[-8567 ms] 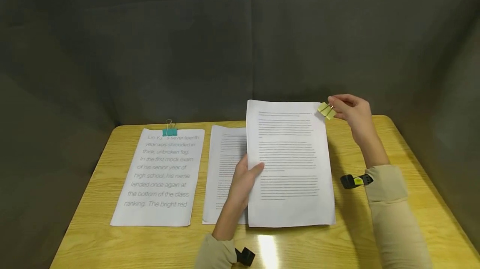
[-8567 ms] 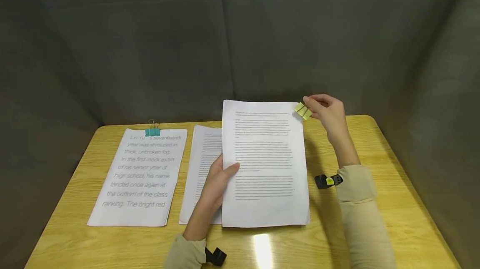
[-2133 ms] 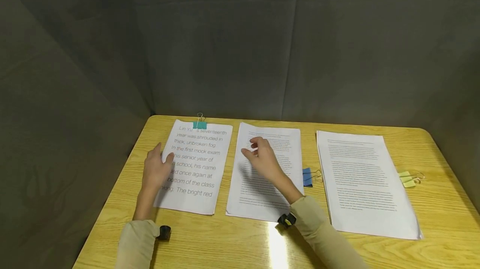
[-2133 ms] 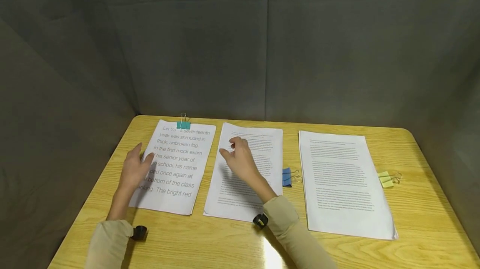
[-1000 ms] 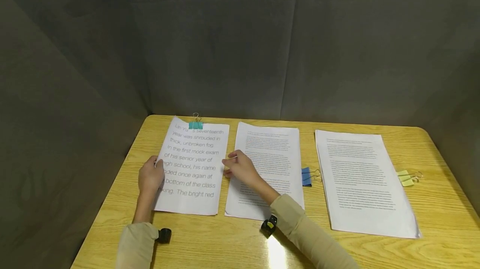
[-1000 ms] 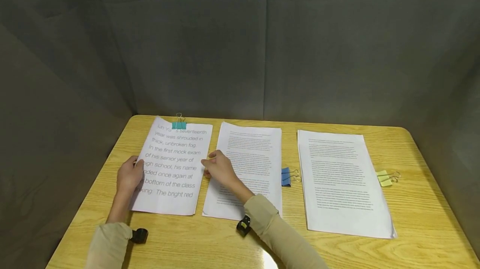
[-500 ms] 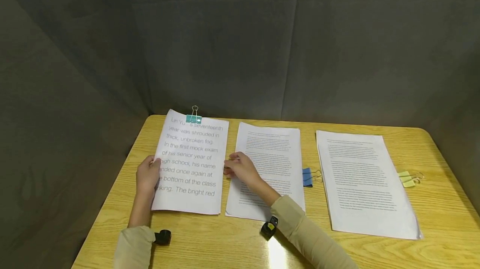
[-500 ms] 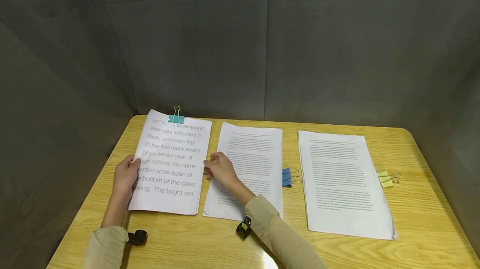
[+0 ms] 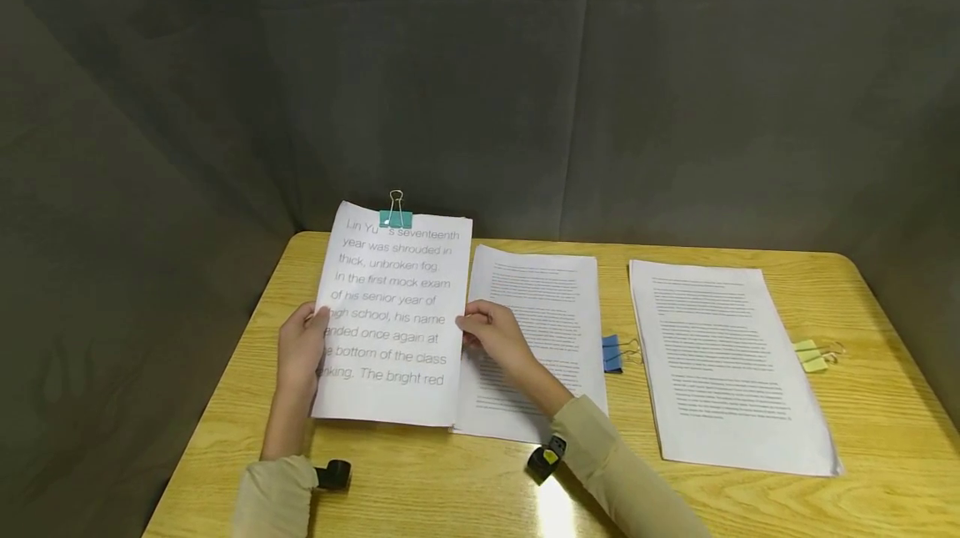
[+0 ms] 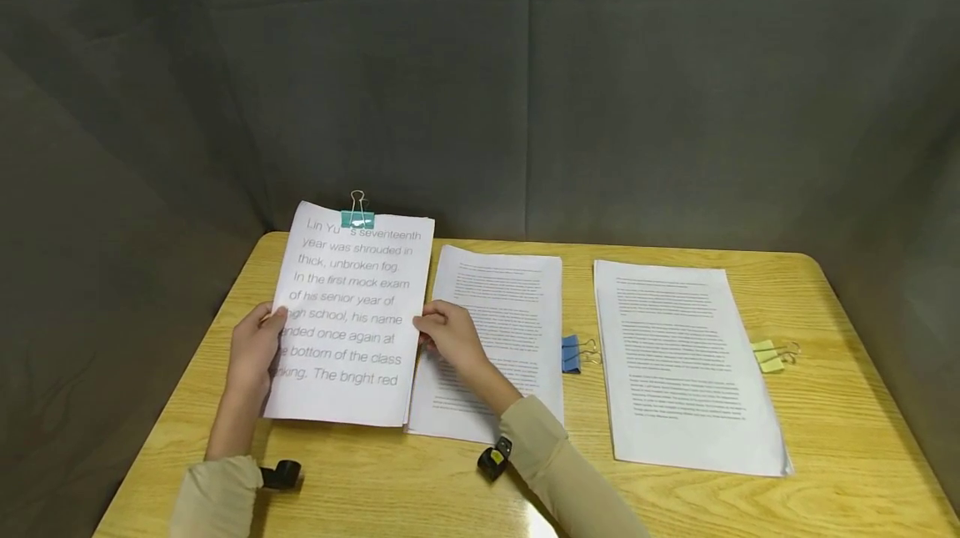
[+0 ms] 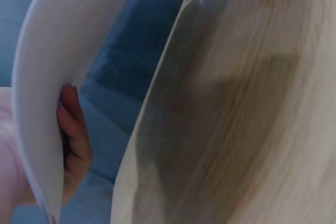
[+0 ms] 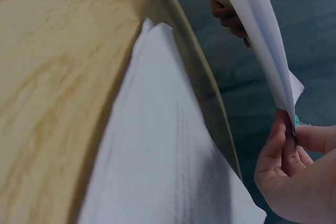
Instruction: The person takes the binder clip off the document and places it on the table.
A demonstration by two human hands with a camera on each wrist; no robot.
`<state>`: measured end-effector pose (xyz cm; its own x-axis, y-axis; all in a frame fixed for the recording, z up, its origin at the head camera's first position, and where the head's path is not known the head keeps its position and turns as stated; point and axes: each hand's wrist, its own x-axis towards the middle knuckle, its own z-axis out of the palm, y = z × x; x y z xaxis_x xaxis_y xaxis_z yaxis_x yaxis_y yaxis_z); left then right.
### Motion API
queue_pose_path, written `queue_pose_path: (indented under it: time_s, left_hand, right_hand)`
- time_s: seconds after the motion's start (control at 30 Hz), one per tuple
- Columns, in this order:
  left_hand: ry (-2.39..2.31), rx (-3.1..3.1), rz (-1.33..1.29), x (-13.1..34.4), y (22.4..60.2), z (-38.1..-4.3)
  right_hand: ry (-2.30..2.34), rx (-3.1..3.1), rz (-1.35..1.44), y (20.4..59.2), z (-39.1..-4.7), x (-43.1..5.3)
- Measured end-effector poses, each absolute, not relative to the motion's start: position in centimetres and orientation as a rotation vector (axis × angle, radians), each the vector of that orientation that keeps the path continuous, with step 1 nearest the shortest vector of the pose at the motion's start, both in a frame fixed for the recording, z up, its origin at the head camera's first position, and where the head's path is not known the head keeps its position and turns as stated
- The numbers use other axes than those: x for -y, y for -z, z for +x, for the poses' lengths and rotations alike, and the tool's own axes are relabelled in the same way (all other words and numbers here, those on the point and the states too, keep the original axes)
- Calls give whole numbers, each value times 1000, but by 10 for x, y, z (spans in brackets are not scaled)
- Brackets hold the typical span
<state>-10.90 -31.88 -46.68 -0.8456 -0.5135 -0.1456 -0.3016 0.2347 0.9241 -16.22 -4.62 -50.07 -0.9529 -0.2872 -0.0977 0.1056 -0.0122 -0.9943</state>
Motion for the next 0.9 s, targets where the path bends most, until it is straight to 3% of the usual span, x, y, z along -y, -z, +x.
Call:
queue_pose_path:
  time_s: [0.9]
  left_hand:
    - [1762, 2400, 360, 196, 461, -115]
  right_hand:
    - [2286, -1977, 120, 491, -174, -54]
